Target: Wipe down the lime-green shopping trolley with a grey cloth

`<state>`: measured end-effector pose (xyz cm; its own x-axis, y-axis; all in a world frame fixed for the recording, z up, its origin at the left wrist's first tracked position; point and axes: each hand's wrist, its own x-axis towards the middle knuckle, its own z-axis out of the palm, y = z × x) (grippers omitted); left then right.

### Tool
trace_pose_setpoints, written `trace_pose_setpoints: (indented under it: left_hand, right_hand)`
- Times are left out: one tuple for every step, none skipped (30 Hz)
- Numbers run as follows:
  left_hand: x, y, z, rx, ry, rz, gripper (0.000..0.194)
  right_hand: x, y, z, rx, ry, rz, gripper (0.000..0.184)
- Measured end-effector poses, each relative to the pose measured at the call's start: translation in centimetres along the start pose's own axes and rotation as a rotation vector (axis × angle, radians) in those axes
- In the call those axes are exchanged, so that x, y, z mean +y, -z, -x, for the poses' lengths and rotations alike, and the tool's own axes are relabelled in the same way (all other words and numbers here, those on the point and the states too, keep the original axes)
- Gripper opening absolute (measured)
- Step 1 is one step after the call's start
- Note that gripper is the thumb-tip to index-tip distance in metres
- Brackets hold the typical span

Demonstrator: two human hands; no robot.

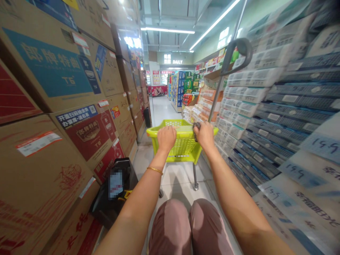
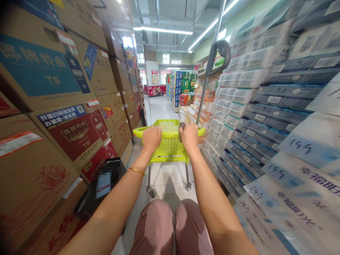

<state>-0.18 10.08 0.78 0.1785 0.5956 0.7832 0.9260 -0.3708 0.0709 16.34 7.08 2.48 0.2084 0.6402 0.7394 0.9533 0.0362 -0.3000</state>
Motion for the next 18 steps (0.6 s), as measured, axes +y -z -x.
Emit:
trace_pose_setpoints:
  left_hand:
    - [0.1, -0.1, 0.1, 0.01, 0.008, -0.005, 0.038]
    - [0.3, -0.1, 0.1, 0.02, 0.016, -0.008, 0.037]
    - [0.5, -0.2, 0.2, 0.028, 0.023, -0.009, 0.037]
    - [0.6, -0.3, 0.2, 0.034, 0.029, -0.008, 0.036]
    - [0.8, -0.3, 0.2, 0.036, 0.033, -0.006, 0.035]
    - [0.9, -0.3, 0.3, 0.036, 0.036, -0.002, 0.034]
    - [1.0, -0.3, 0.3, 0.032, 0.037, 0.004, 0.034]
    - [1.0, -0.3, 0.3, 0.026, 0.037, 0.011, 0.035]
    - [0.9, -0.3, 0.3, 0.02, 0.034, 0.018, 0.036]
    - [0.8, -0.3, 0.3, 0.016, 0.03, 0.024, 0.037]
    - [0.7, -0.3, 0.3, 0.013, 0.024, 0.029, 0.038]
    - [0.5, -0.2, 0.3, 0.011, 0.015, 0.035, 0.039]
    - [0.3, -0.2, 0.3, 0.009, 0.007, 0.04, 0.04]
    - [0.0, -0.2, 0.3, 0.007, -0.002, 0.046, 0.04]
    - [-0.1, -0.2, 0.3, 0.005, -0.01, 0.051, 0.04]
    - [-0.3, -0.1, 0.3, 0.005, -0.017, 0.055, 0.041]
    - [-0.4, -0.1, 0.3, 0.007, -0.022, 0.056, 0.041]
    - [-0.5, -0.1, 0.3, 0.01, -0.025, 0.053, 0.041]
  right_hand:
    - [0.2, 0.1, 0.1, 0.002, -0.017, 0.0, 0.021]
    - [0.1, 0.1, 0.2, 0.008, -0.033, 0.003, 0.022]
    - [-0.3, 0.1, 0.3, 0.018, -0.049, 0.008, 0.023]
    - [-0.9, 0.0, 0.5, 0.03, -0.056, 0.01, 0.023]
    - [-1.7, -0.2, 0.7, 0.037, -0.045, 0.004, 0.023]
    - [-2.7, -0.4, 1.0, 0.045, -0.029, -0.008, 0.024]
    - [-3.7, -0.6, 1.2, 0.03, 0.021, -0.031, 0.024]
    - [-4.6, -0.8, 1.5, 0.009, 0.074, -0.053, 0.025]
    - [-5.5, -1.1, 1.8, -0.003, 0.096, -0.067, 0.027]
    - [-6.2, -1.3, 2.0, -0.004, 0.094, -0.073, 0.028]
    - [-6.7, -1.4, 2.2, -0.005, 0.095, -0.076, 0.029]
    - [-6.9, -1.5, 2.3, -0.007, 0.097, -0.076, 0.03]
    - [-7.0, -1.6, 2.4, -0.012, 0.106, -0.074, 0.03]
    - [-6.8, -1.5, 2.4, -0.018, 0.118, -0.07, 0.029]
    - [-6.6, -1.5, 2.4, -0.024, 0.127, -0.063, 0.028]
    - [-6.2, -1.3, 2.3, -0.029, 0.13, -0.055, 0.026]
    - [-5.8, -1.2, 2.2, -0.032, 0.123, -0.044, 0.025]
    - [-5.3, -1.0, 2.0, -0.033, 0.106, -0.032, 0.023]
